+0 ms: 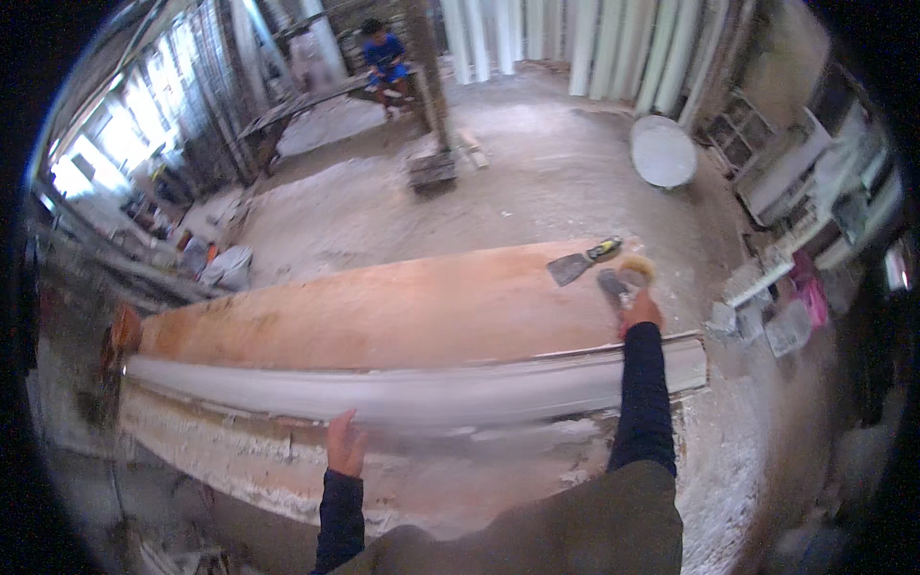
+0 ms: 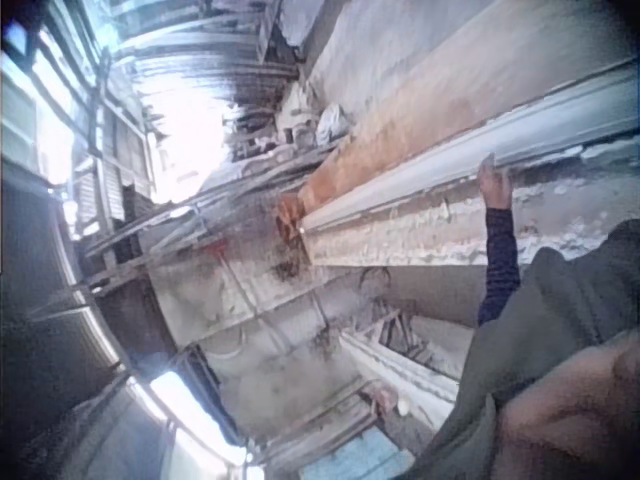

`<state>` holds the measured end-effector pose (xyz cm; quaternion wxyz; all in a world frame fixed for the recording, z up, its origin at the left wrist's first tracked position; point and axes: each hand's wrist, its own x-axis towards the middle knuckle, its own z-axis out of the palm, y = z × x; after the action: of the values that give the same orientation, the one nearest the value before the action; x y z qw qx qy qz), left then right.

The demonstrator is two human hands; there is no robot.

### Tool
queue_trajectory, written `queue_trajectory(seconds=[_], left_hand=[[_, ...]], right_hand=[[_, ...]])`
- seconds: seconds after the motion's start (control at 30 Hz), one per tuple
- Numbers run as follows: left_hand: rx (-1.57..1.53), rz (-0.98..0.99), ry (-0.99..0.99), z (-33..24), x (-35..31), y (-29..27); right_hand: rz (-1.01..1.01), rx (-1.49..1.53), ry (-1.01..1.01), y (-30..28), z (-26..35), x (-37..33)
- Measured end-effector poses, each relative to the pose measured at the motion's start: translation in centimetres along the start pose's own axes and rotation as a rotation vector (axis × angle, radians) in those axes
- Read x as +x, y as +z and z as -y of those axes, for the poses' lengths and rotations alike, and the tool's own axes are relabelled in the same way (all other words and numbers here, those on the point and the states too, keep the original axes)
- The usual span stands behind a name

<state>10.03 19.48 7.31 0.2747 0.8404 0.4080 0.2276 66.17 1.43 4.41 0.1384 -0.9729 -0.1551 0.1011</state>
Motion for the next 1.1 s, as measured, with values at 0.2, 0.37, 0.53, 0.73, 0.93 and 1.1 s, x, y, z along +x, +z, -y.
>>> queue_trajectory(seconds=[0.2,0.37,0.53,0.73,0.93,1.1], left_hand=[[-0.572,-0.004,-0.190,3.6,-4.1,1.4],[-1.243,0.400,-0.557,-0.5,-4.4,2.8],[-1.557,0.360,-0.810,-6.5,-7.3,3.7],[-1.431,0.119,-1.010,1.2,-12.5,-4.6],[-1.080,0.212,-0.844,19.2,-20.0,-8.3],[-0.868,0.243,-0.801,21.8,-21.7,-16.0]], right_hand=[[-0.134,0.303,0.035,-3.6,-0.9,-0.8],[0.239,0.762,-0.367,-3.3,2.7,-10.6],[0.750,0.826,-0.379,2.1,15.2,-36.8],[0.799,0.463,-0.754,6.9,23.3,-49.8],[0.367,0.148,-0.944,8.5,25.2,-51.0],[0.077,-0.024,-1.044,10.8,26.5,-46.6]])
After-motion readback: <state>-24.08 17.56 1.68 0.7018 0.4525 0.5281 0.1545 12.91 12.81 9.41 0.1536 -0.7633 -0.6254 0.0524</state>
